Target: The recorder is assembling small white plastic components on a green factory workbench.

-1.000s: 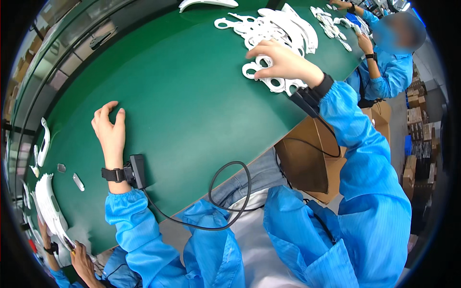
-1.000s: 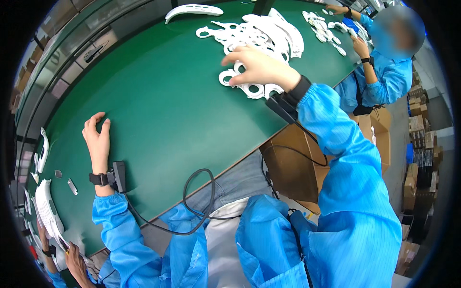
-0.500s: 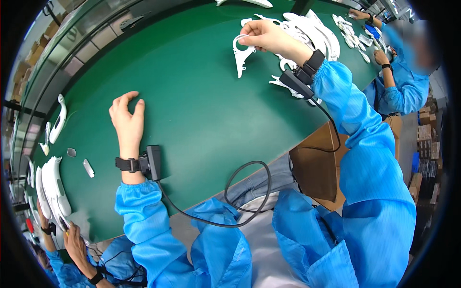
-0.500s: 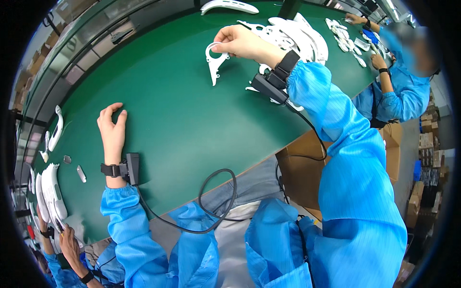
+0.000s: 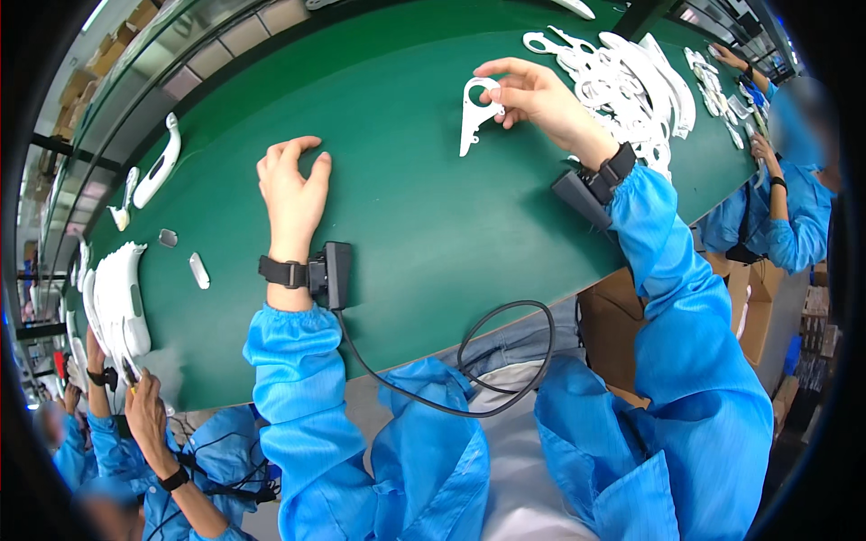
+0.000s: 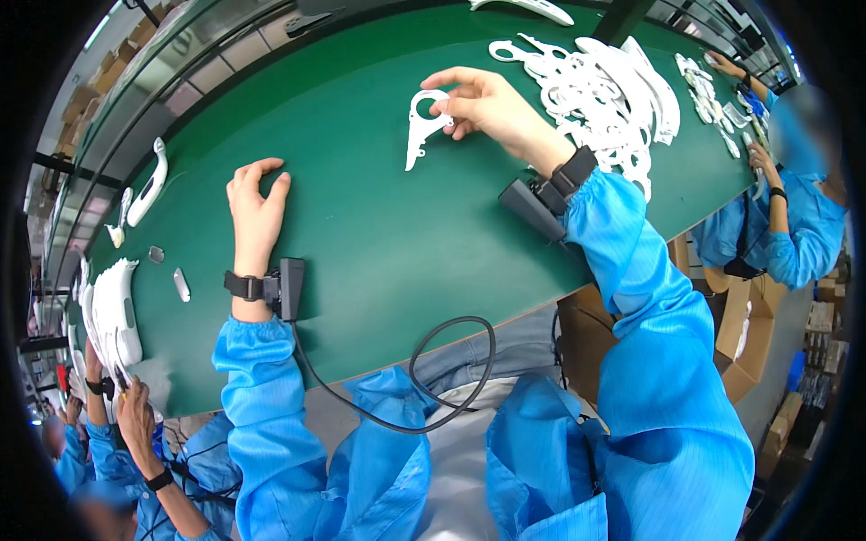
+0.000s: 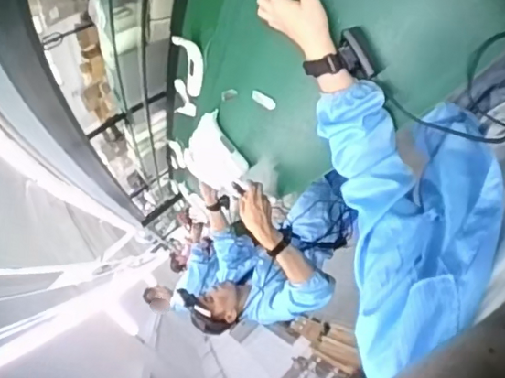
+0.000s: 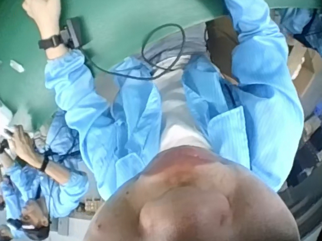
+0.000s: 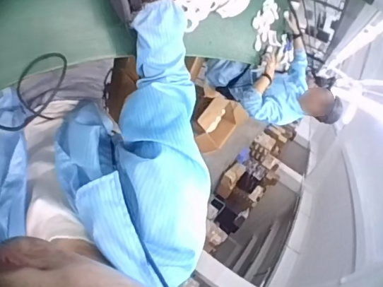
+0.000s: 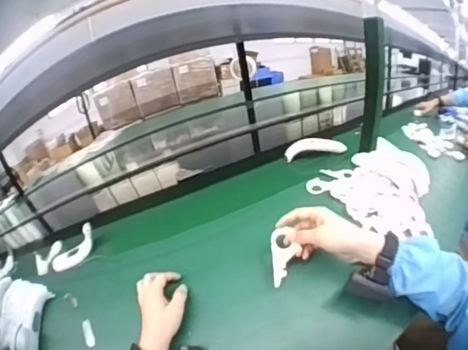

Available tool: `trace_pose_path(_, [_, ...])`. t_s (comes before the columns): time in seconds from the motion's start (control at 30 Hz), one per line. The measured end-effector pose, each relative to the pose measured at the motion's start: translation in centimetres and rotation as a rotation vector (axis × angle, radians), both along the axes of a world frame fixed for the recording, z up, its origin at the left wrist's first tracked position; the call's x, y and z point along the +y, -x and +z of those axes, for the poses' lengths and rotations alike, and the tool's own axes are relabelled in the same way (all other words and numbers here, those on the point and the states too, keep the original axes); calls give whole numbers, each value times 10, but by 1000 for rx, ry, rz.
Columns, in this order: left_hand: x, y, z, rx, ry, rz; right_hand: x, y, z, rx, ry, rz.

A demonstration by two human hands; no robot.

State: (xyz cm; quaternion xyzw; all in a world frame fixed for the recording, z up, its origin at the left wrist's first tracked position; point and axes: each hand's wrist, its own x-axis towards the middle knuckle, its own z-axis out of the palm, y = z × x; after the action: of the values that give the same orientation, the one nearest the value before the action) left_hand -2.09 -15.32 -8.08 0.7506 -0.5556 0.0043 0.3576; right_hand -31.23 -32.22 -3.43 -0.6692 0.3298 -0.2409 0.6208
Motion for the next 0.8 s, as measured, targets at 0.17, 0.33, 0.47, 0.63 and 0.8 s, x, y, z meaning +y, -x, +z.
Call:
trace_pose_path(0.17, [10, -7, -12, -101, 103, -3, 13, -27, 60, -207, 92, -116])
trace_pose_path(0.33, [26, 6, -12, 20, -13, 78, -26, -52, 225, -851, 838, -370])
trace_pose_path(0.47, [32, 13, -1, 64, 55, 32, -71, -104, 360, -992, 1213, -534])
trace_pose_path(0.63, [32, 10, -3, 80, 23, -5, -150, -165, 411, -421, 1496, -825])
trace_pose_path(0.8, [39, -3, 0, 92, 56, -33, -96, -111, 320, -365, 1421, -549])
